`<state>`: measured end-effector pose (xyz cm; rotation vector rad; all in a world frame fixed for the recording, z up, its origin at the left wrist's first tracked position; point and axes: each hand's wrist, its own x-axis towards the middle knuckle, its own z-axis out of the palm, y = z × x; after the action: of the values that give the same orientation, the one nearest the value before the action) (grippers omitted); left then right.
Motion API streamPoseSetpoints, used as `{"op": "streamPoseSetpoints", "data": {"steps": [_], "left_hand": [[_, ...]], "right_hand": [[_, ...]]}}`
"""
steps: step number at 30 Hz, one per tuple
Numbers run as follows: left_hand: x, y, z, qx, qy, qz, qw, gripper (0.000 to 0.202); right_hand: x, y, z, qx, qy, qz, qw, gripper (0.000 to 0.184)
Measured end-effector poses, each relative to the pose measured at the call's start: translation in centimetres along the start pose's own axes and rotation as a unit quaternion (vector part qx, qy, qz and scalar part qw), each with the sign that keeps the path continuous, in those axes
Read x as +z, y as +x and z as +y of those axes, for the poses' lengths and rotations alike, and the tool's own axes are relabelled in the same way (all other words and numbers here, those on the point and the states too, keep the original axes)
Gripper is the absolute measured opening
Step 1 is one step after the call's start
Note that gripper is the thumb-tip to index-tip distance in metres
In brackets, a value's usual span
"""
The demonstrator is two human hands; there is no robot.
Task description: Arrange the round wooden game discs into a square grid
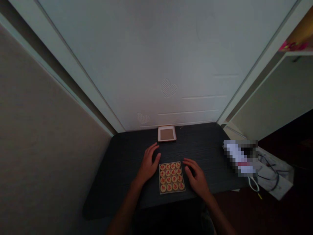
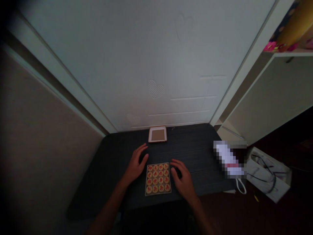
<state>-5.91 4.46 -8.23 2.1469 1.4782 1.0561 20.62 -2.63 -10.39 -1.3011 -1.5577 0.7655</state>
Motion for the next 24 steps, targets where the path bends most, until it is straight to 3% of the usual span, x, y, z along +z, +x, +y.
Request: {"op": "streamPoseSetpoints", "data": {"steps": [5, 9, 17, 24], "left_hand": [[0.7, 5.1, -2.0, 0.047, 0.053, 0.002, 0.997, 0.031], [1.6, 7.3, -3.1, 0.055, 0.07, -0.003, 0.996, 0.032], [2.9, 7.5, -4.6, 0.04, 0.074, -0.007, 0.996, 0.015], [0.7, 6.1, -2.7, 0.04, 0.046, 0.026, 0.998, 0.019]], "right_hand": [[0.3, 0.2, 0.3, 0.017, 0.022, 0.016, 0.999, 0.027], [0.5, 0.3, 0.2, 0.021, 0.022, 0.014, 0.999, 0.028], [0.4, 0.4, -0.5, 0.021, 0.017, 0.017, 1.0, 0.029], [0.4, 0.6, -0.5, 0.028, 0.028, 0.027, 0.999, 0.032]]}}
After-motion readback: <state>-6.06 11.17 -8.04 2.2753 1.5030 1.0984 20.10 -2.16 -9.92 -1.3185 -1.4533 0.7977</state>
